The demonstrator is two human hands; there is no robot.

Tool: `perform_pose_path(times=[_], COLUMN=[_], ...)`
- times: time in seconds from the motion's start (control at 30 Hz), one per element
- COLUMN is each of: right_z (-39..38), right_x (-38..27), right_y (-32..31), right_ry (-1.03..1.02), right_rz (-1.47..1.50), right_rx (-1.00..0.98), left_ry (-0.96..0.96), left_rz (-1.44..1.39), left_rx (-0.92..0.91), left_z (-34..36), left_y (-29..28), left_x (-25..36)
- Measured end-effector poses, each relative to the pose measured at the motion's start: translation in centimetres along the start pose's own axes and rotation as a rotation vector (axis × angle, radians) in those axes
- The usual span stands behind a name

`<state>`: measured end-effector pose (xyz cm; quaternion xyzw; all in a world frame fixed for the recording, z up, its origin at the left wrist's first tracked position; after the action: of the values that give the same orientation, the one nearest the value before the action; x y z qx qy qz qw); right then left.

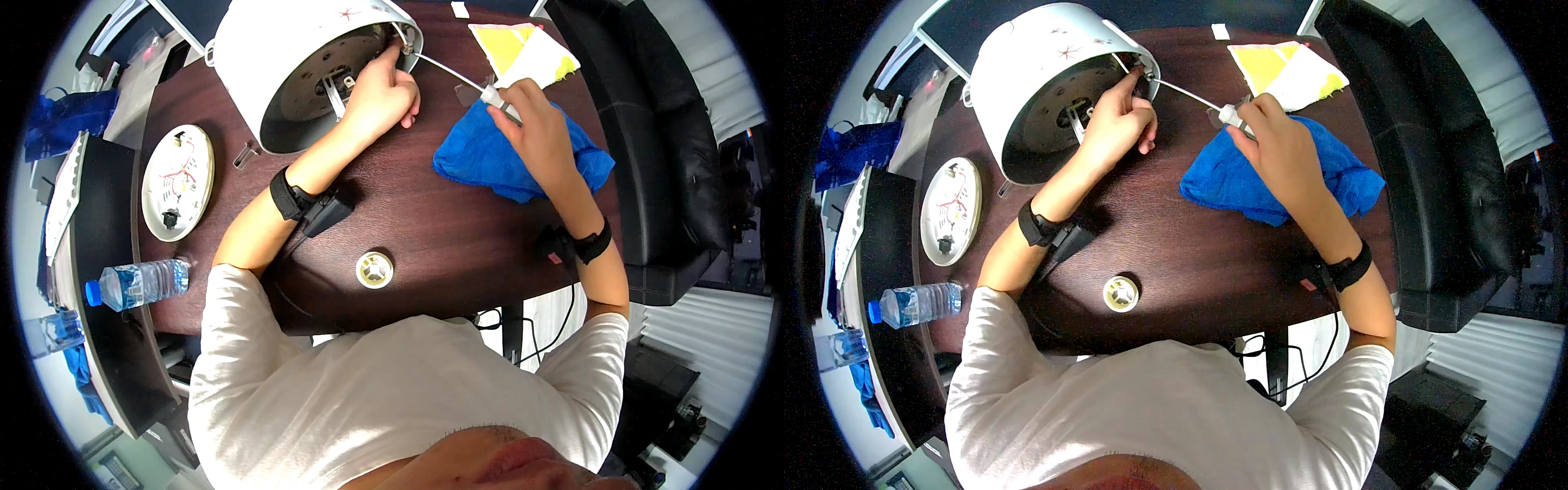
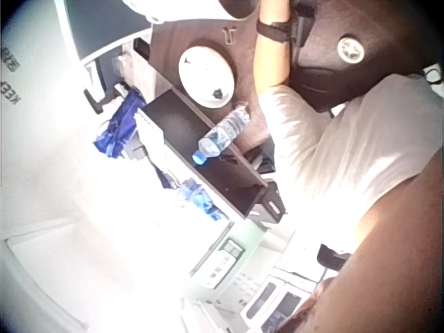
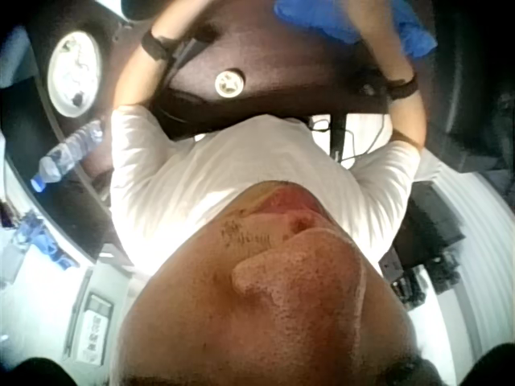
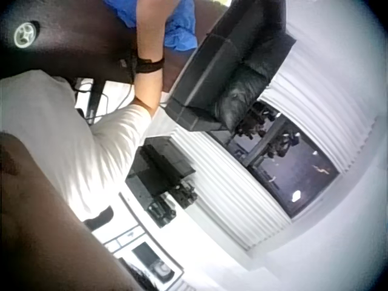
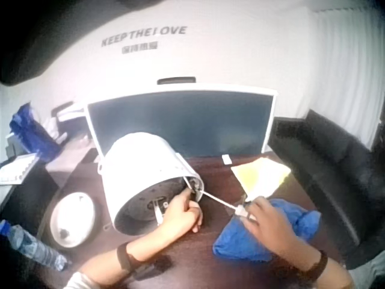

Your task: The person works on a disassembled white cylindrical appliance on a table, using a screwdriver to tighten screws inside the housing. They wipe small metal parts with a blue cloth and place them on a plate before reinserting them into the device.

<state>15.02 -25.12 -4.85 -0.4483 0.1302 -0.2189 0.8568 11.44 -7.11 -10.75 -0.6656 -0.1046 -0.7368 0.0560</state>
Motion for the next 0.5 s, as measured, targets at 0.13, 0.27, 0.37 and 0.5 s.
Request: perform_pose_path(times=[0.13, 0.27, 0.37, 0.5], right_z=[-0.3, -1.5, -2.2, -5.2], right_x=[0.7, 1.4, 1.3, -0.1], right_y=[1.1, 3.3, 4.8, 8.6], right_ry=[0.056, 0.222, 0.366, 0.743], right_rz=[0.156, 0.333, 0.488, 1.065], right_rx=[-0.057, -0.103, -0.084, -0.311], left_ry=[0.006, -0.001, -0.01, -0.017], left_rz=[-0.037, -0.009, 0.004, 0.004], left_rx=[-0.007, -0.004, 0.001, 0.005], left_z=[-0.1, -0.1, -0.1, 0.0], left_y=[0.3, 0.3, 0.2, 0.0], left_x=[0.1, 0.0, -0.2, -0.4])
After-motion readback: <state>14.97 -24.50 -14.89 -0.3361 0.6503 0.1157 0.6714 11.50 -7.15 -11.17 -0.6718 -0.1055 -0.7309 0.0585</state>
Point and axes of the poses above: each hand's wrist, its own z-axis towards the middle knuckle, its own y-axis out of the palm, x = y × z, the point moved 9 cm from there along z, towards the middle knuckle, and after that the axes turned 13 degrees about -z, right-handed, at the moved point
